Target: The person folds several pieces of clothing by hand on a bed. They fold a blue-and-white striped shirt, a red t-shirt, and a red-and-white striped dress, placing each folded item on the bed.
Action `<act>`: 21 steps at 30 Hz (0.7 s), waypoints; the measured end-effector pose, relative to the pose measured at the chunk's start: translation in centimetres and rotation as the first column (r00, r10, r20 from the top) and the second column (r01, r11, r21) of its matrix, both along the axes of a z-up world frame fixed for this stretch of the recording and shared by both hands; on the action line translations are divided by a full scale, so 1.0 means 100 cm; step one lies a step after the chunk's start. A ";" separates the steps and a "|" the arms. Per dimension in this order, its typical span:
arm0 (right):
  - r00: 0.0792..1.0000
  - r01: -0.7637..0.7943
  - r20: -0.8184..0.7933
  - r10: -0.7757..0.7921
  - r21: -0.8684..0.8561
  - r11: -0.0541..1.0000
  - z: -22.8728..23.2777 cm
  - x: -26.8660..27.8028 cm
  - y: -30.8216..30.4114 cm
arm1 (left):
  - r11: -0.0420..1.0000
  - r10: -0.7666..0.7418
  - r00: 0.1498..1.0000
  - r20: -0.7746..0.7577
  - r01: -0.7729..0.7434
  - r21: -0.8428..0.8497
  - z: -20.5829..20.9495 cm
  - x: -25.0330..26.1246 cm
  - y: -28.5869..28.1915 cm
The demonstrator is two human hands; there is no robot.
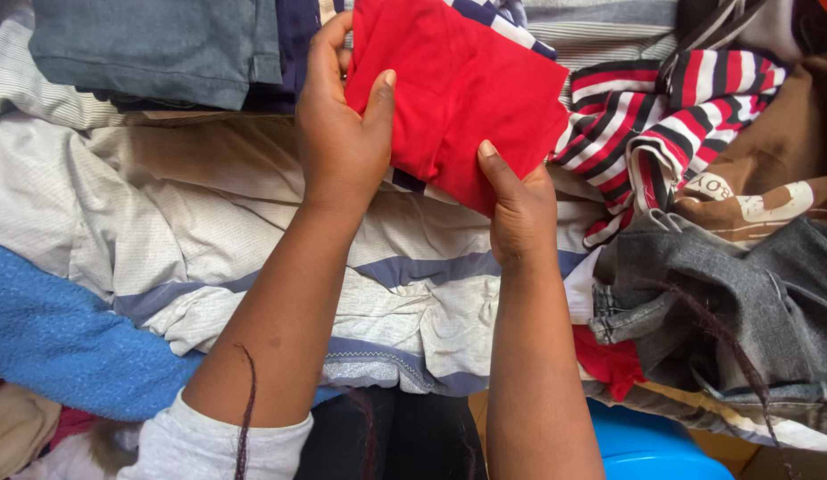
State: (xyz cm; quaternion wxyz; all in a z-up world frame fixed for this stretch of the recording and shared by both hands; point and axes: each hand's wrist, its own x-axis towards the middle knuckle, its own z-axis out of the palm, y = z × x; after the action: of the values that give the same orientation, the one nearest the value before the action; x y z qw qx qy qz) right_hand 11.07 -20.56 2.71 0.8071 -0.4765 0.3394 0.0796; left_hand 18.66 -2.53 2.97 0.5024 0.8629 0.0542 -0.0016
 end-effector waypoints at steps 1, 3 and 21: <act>1.000 -0.010 -0.014 0.009 -0.067 0.998 0.004 0.000 0.000 | 0.999 0.015 1.000 -0.026 -0.014 0.047 0.003 -0.002 -0.002; 0.997 -0.016 -0.072 -0.006 -0.303 0.953 0.011 0.005 0.003 | 0.990 0.050 0.997 -0.061 -0.042 0.138 0.007 -0.001 -0.006; 0.941 0.009 0.059 0.332 -0.989 0.150 -0.012 0.005 -0.025 | 0.717 -0.432 0.885 -0.172 0.453 0.530 -0.004 0.003 -0.043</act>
State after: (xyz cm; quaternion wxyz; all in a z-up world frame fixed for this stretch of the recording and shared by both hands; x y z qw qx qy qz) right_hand 11.54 -23.11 1.47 0.3328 -0.9219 0.1458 -0.1347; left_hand 18.91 -6.88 2.61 0.2136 0.9582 -0.1466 -0.1211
